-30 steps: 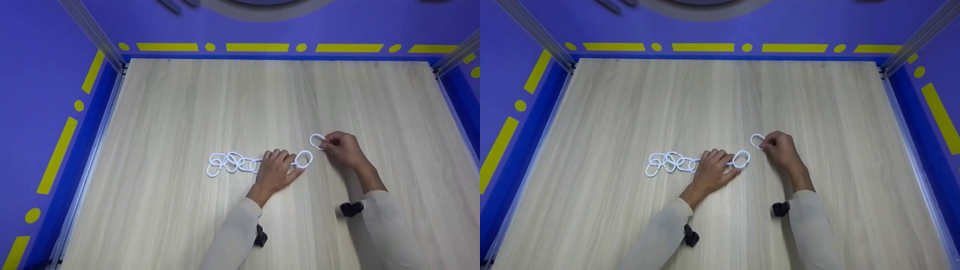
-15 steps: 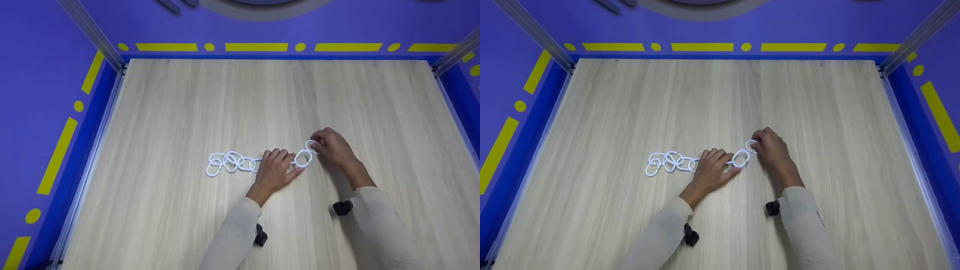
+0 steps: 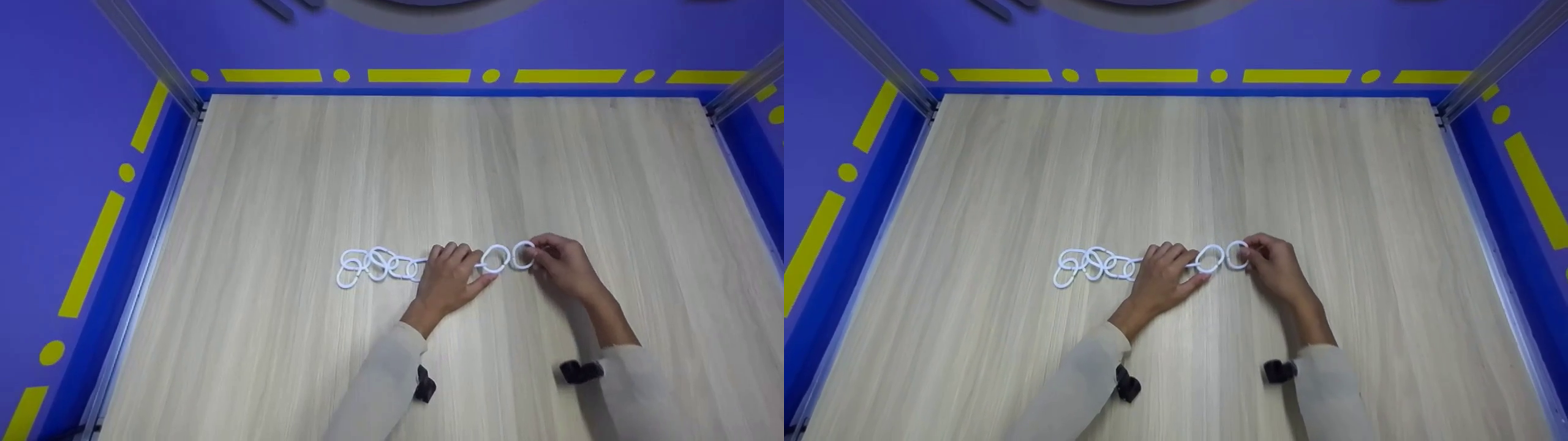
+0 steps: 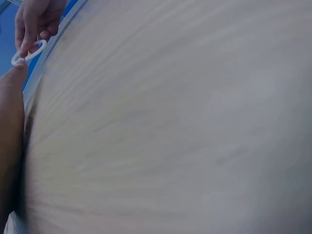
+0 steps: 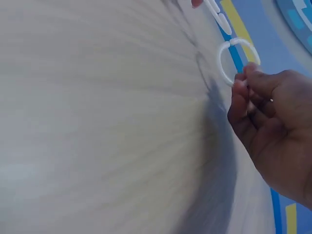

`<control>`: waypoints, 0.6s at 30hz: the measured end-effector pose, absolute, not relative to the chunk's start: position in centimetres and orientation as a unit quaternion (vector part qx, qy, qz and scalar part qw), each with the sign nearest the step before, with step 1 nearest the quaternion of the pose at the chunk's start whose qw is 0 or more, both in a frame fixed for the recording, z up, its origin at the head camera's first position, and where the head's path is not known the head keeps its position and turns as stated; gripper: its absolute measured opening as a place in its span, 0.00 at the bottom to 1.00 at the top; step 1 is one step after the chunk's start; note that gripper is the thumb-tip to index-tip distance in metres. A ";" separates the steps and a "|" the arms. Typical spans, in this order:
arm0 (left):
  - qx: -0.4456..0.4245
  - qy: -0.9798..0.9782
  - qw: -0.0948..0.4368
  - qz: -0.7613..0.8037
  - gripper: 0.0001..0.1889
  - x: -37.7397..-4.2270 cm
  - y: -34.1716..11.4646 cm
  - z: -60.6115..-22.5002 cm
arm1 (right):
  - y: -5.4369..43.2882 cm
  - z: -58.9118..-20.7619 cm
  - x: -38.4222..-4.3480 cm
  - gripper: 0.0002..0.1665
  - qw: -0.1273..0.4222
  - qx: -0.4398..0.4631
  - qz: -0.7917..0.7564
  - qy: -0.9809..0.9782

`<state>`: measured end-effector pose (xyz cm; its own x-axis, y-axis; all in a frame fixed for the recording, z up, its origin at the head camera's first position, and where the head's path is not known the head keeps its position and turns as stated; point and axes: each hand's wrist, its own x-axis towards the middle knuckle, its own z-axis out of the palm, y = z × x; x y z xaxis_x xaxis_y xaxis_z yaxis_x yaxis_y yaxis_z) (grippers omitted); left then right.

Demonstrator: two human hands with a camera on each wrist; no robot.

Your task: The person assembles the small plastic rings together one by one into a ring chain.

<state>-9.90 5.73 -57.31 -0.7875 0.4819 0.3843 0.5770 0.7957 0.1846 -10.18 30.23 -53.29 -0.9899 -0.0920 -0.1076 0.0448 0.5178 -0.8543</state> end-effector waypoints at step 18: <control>-0.291 -0.929 0.184 -0.137 0.24 -9.8 5.7 -57.3 | 27.5 -54.1 -6.7 0.03 -0.019 -0.019 -0.543 0.839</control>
